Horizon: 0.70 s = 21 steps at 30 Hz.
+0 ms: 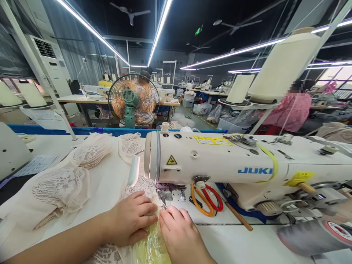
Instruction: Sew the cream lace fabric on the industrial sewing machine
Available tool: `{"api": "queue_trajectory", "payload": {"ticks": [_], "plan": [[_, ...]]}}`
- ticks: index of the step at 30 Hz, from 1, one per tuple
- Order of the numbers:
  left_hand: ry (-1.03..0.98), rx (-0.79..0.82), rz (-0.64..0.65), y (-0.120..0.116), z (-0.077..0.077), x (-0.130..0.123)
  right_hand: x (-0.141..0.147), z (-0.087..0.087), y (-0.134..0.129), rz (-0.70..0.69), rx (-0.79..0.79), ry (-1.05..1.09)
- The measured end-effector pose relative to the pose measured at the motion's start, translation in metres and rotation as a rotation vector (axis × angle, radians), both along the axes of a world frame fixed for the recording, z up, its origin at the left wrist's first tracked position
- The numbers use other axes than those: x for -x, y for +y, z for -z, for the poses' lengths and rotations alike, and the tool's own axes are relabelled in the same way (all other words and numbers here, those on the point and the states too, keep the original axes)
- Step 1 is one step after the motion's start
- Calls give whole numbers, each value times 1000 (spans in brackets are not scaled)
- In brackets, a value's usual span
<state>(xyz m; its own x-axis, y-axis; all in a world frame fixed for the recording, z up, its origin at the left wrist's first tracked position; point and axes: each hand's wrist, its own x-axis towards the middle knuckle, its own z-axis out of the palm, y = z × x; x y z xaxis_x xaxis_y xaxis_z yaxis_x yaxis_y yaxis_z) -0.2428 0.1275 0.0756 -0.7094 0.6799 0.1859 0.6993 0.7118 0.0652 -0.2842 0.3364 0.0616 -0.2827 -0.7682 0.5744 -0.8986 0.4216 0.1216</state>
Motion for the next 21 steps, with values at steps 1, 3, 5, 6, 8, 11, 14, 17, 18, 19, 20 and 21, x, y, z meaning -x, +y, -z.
{"api": "queue_trajectory", "payload": {"ticks": [1,3,5,6,8,11,14,17,18,19,20,21], "plan": [[4,-7,8,-1,0,3,1,-2,-2,23,-7,4],[10,-23,23,-3,1,7,4,-4,-6,63,-9,-10],[6,-34,26,-4,0,11,6,-5,-8,89,-7,-63],[-2,-35,23,-5,0,13,8,-5,-9,100,-5,-98],[-21,-32,13,-6,0,15,9,-1,-11,124,6,-143],[-32,-36,5,-8,0,19,11,9,-14,150,79,-128],[-23,-54,15,-11,1,22,11,17,-12,168,150,-118],[-3,-72,24,-13,1,25,11,16,-2,163,34,-187],[4,-77,25,-14,1,26,11,14,2,151,-21,-211],[10,-80,25,-14,1,27,11,12,6,147,-65,-235],[19,-82,24,-15,1,29,11,11,10,145,-90,-244],[29,-85,22,-15,1,31,12,9,13,145,-97,-236]]}}
